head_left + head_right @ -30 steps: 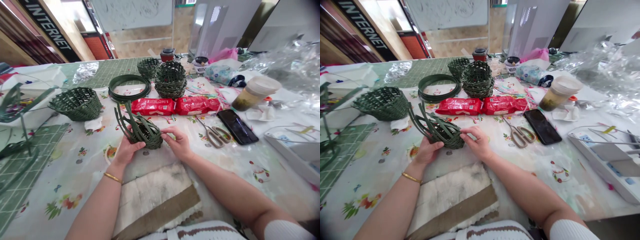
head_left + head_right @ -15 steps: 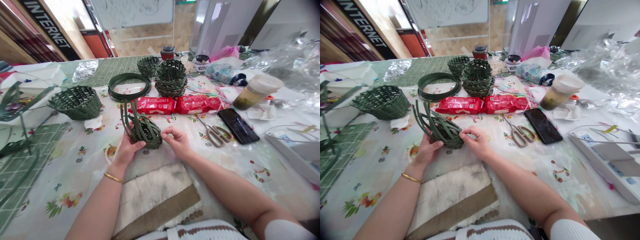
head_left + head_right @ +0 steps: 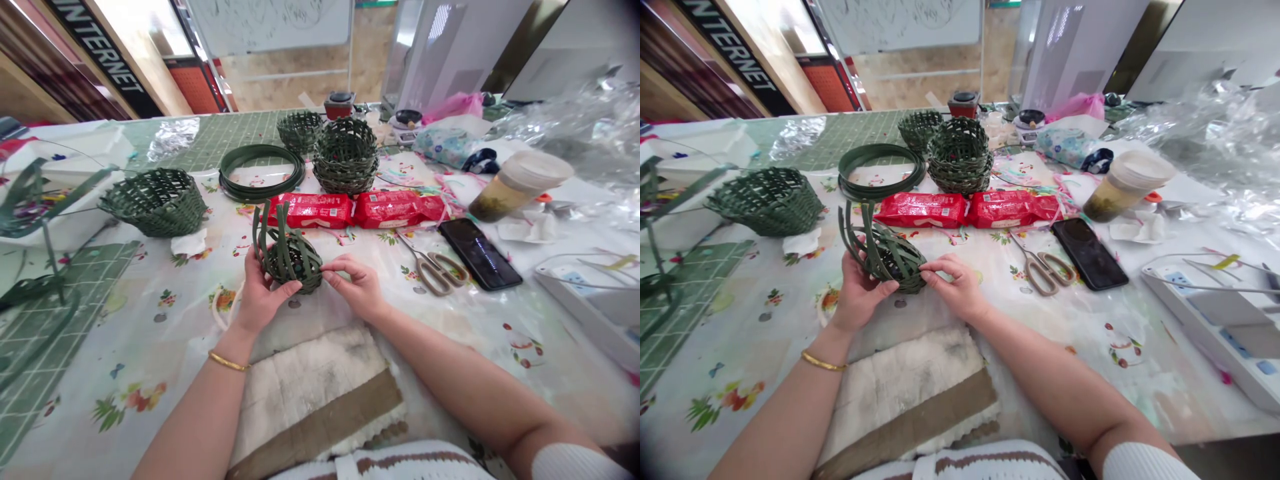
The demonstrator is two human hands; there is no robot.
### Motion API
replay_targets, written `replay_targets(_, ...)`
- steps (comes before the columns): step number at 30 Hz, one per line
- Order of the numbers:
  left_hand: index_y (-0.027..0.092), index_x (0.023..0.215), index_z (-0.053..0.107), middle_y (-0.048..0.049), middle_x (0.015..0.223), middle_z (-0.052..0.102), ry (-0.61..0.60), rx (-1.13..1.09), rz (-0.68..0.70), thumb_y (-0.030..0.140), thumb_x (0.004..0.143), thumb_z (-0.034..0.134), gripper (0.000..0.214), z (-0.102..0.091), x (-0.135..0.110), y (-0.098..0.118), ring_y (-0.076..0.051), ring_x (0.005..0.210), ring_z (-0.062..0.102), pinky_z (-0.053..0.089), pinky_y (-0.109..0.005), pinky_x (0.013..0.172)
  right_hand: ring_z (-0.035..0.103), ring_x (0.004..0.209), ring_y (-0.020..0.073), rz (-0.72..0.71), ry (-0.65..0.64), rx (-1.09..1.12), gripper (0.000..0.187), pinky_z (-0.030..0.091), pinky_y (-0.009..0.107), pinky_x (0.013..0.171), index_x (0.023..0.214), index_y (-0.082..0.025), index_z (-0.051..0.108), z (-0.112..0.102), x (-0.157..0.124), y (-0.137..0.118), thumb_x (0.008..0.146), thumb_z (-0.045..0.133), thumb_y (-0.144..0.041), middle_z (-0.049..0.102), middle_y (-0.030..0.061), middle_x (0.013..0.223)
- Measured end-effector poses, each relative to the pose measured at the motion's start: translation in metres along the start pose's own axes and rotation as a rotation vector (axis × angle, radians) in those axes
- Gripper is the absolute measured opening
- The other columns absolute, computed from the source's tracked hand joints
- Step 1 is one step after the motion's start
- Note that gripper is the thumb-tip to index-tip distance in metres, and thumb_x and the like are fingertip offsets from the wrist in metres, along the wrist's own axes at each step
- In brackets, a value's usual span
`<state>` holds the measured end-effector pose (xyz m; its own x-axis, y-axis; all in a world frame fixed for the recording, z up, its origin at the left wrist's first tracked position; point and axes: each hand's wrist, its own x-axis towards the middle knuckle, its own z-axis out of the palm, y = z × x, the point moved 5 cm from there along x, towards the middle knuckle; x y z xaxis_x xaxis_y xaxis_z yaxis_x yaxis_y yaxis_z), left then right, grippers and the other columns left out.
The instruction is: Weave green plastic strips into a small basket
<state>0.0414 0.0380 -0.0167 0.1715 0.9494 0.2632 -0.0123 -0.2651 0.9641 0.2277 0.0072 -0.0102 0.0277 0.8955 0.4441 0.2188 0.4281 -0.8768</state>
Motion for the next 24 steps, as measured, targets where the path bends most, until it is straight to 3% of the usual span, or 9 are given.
replay_targets(10,0.038,0.129,0.031,-0.0025,0.138,0.039,-0.043,-0.035,0.021,0.019,0.058,0.08,0.088,0.002,0.002,-0.001,-0.025,0.12,0.048,0.049,-0.039,0.094,0.059,0.075,0.0133,-0.017,-0.058,-0.03,0.007,0.048,0.03,0.073,0.082,-0.022,0.064,0.002,0.001,-0.001,0.083,0.059,-0.026,0.062,0.0003,0.076)
replay_targets(18,0.04,0.134,0.019,-0.0063,0.144,0.028,-0.024,0.048,0.051,0.022,0.056,0.082,0.102,0.003,0.0,-0.002,-0.028,0.131,0.035,0.041,-0.047,0.101,0.06,0.076,0.0144,-0.04,-0.048,-0.118,0.008,0.048,0.03,0.073,0.082,-0.021,0.062,0.002,-0.001,-0.003,0.084,0.057,-0.028,0.062,0.0004,0.077)
replay_targets(21,0.04,0.133,0.019,-0.0086,0.144,0.023,0.088,0.118,0.195,0.029,0.053,0.084,0.104,-0.009,-0.003,0.012,-0.028,0.129,0.036,0.042,-0.047,0.099,0.06,0.076,0.0144,-0.047,-0.023,-0.135,0.009,0.047,0.029,0.072,0.082,-0.021,0.062,0.002,-0.001,-0.003,0.084,0.056,-0.027,0.062,0.0005,0.077)
replay_targets(24,0.036,0.119,0.042,-0.0044,0.13,0.036,0.302,0.302,0.538,0.03,0.059,0.081,0.071,-0.028,-0.014,0.043,-0.025,0.118,0.045,0.041,-0.047,0.098,0.06,0.076,0.0144,-0.021,-0.01,-0.148,0.009,0.047,0.029,0.072,0.082,-0.021,0.062,0.001,0.0,0.0,0.085,0.056,-0.027,0.063,0.0003,0.078)
